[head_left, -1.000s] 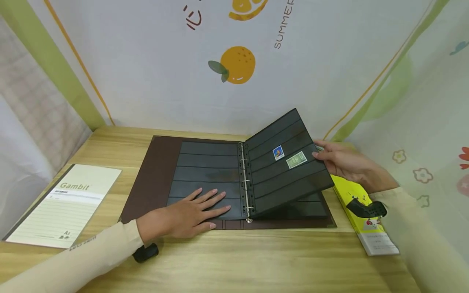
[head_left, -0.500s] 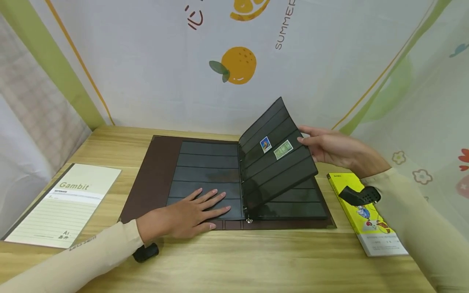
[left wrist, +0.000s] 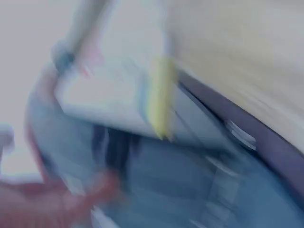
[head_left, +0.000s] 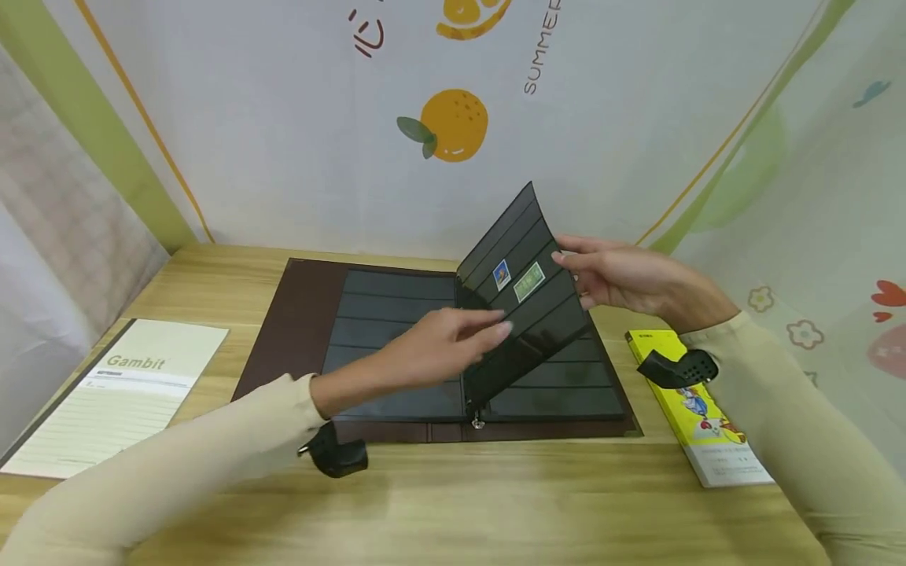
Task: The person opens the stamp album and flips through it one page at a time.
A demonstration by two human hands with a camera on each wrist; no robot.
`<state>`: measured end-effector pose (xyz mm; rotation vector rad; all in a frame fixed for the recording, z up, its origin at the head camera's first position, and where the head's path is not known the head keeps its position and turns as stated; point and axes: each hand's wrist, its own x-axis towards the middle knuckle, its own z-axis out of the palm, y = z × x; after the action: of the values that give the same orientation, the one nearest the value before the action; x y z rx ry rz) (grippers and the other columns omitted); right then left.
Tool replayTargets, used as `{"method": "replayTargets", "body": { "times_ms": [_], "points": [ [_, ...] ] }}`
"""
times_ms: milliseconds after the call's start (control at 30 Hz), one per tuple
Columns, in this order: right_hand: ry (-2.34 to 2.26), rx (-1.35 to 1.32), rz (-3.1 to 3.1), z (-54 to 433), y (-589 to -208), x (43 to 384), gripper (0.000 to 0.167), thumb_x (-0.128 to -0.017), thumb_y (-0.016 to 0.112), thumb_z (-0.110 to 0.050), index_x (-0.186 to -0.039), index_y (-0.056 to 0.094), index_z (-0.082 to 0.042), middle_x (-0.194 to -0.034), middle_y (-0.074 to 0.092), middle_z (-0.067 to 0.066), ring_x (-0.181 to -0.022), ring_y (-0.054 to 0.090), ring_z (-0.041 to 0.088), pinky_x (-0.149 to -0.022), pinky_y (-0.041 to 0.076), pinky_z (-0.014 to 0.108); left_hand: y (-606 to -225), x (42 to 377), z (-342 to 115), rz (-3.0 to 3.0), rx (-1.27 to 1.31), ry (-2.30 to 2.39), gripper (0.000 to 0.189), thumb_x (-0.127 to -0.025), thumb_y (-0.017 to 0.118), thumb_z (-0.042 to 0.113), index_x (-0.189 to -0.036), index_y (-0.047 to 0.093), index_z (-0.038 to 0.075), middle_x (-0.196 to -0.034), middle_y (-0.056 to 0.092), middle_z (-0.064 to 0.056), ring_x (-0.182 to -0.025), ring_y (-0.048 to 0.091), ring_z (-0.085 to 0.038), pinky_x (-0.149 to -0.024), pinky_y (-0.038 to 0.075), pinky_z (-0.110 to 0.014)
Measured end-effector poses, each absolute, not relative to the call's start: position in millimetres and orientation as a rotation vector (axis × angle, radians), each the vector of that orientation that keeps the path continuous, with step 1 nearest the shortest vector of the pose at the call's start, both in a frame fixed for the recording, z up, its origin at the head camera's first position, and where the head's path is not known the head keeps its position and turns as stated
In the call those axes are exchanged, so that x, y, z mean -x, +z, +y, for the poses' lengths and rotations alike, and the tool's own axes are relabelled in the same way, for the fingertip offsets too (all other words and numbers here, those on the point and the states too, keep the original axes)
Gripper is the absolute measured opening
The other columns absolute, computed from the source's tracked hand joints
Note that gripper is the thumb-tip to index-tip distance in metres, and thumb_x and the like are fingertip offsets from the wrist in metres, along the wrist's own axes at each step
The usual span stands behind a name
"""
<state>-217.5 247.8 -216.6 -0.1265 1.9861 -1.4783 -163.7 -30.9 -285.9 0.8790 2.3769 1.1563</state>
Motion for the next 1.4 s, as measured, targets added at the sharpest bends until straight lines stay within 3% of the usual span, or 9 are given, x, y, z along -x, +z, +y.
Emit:
{"method": "replayTargets", "body": {
  "times_ms": [167, 333, 500, 667, 833, 967, 1167, 1300, 1400],
  "points": [
    [-1.451, 0.14, 1.988, 236, -214, 214, 0.077, -0.11, 0.042, -0.032, -0.163, -0.012, -0.022, -0.098, 0.058, -0.004, -0.059, 0.051, 0.005, -0.068, 0.054, 0.022, -235, 156, 15, 2.476, -0.733, 1.25, 0.049, -0.102, 0.052, 0.054, -0.109, 0.076, 0.011, -0.089, 0.075, -0.001, -0.072, 0.068, -0.012, -0.07, 0.054, -0.028],
    [-1.445, 0.202, 1.926, 229, -210, 211, 0.078, -0.111, 0.039, -0.032, -0.161, -0.019, -0.024, -0.161, 0.03, 0.015, -0.08, 0.066, 0.012, -0.07, 0.056, 0.026, -218, 156, 24, 2.595, -0.861, 1.11, 0.052, -0.099, 0.063, 0.041, -0.057, 0.05, 0.013, -0.044, 0.036, 0.005, -0.038, 0.032, -0.009, -0.045, 0.029, -0.02],
    [-1.482, 0.27, 1.882, 225, -210, 209, 0.082, -0.11, 0.043, -0.034, -0.161, -0.02, -0.022, -0.171, -0.004, 0.016, -0.147, 0.04, 0.038, -0.098, 0.057, 0.038, -216, 157, 17, 2.536, -0.823, 1.134, 0.025, -0.101, 0.055, 0.022, -0.094, 0.072, 0.005, -0.047, 0.035, 0.006, -0.039, 0.028, -0.007, -0.044, 0.024, -0.021],
    [-1.456, 0.453, 1.968, 228, -223, 200, 0.073, -0.11, 0.039, -0.038, -0.163, -0.011, -0.029, -0.171, 0.004, 0.012, -0.151, 0.032, 0.041, -0.108, 0.05, 0.043, -216, 157, -2, 2.512, -0.734, 1.238, 0.045, -0.102, 0.048, 0.013, -0.146, 0.054, 0.007, -0.051, 0.039, 0.003, -0.04, 0.026, -0.01, -0.043, 0.024, -0.024],
    [-1.216, 0.745, 2.299, 239, -257, 183, 0.066, -0.111, 0.04, -0.03, -0.162, 0.0, -0.04, -0.172, 0.012, 0.003, -0.154, 0.026, 0.037, -0.114, 0.041, 0.054, -216, 158, -27, 2.547, -0.601, 1.292, 0.055, -0.099, 0.052, 0.011, -0.153, 0.044, 0.019, -0.095, 0.074, -0.009, -0.038, 0.032, -0.012, -0.042, 0.029, -0.025],
    [-0.867, 0.847, 2.588, 248, -298, 164, 0.076, -0.106, 0.054, -0.035, -0.164, 0.006, -0.033, -0.172, 0.005, 0.005, -0.158, 0.011, 0.039, -0.118, 0.028, 0.066, -218, 162, -53, 2.654, -0.537, 1.262, 0.062, -0.095, 0.056, 0.009, -0.155, 0.041, 0.021, -0.138, 0.064, -0.016, -0.04, 0.033, -0.012, -0.044, 0.03, -0.025],
    [-0.406, 0.903, 2.819, 263, -361, 141, 0.074, -0.103, 0.055, -0.047, -0.164, 0.02, -0.023, -0.172, 0.006, 0.012, -0.158, 0.001, 0.041, -0.12, 0.009, 0.071, -229, 157, -99, 2.763, -0.396, 1.167, 0.065, -0.095, 0.062, 0.012, -0.156, 0.04, 0.016, -0.139, 0.061, -0.022, -0.073, 0.07, -0.023, -0.05, 0.038, -0.029],
    [-0.327, 0.882, 2.856, 274, -385, 137, 0.062, -0.107, 0.047, -0.043, -0.163, 0.024, -0.025, -0.172, 0.009, 0.009, -0.158, 0.004, 0.04, -0.121, 0.01, 0.069, -241, 155, -126, 2.795, -0.321, 1.093, 0.07, -0.093, 0.071, 0.021, -0.155, 0.041, 0.011, -0.127, 0.068, -0.022, -0.106, 0.069, -0.034, -0.068, 0.05, -0.033],
    [-0.27, 0.889, 2.871, 278, -396, 136, 0.06, -0.108, 0.044, -0.042, -0.163, 0.023, -0.027, -0.172, 0.01, 0.007, -0.158, 0.004, 0.04, -0.122, 0.01, 0.068, -257, 155, -145, 2.786, -0.258, 1.063, 0.076, -0.091, 0.076, 0.025, -0.155, 0.04, 0.005, -0.117, 0.07, -0.021, -0.092, 0.068, -0.032, -0.071, 0.05, -0.035]
  ]
}}
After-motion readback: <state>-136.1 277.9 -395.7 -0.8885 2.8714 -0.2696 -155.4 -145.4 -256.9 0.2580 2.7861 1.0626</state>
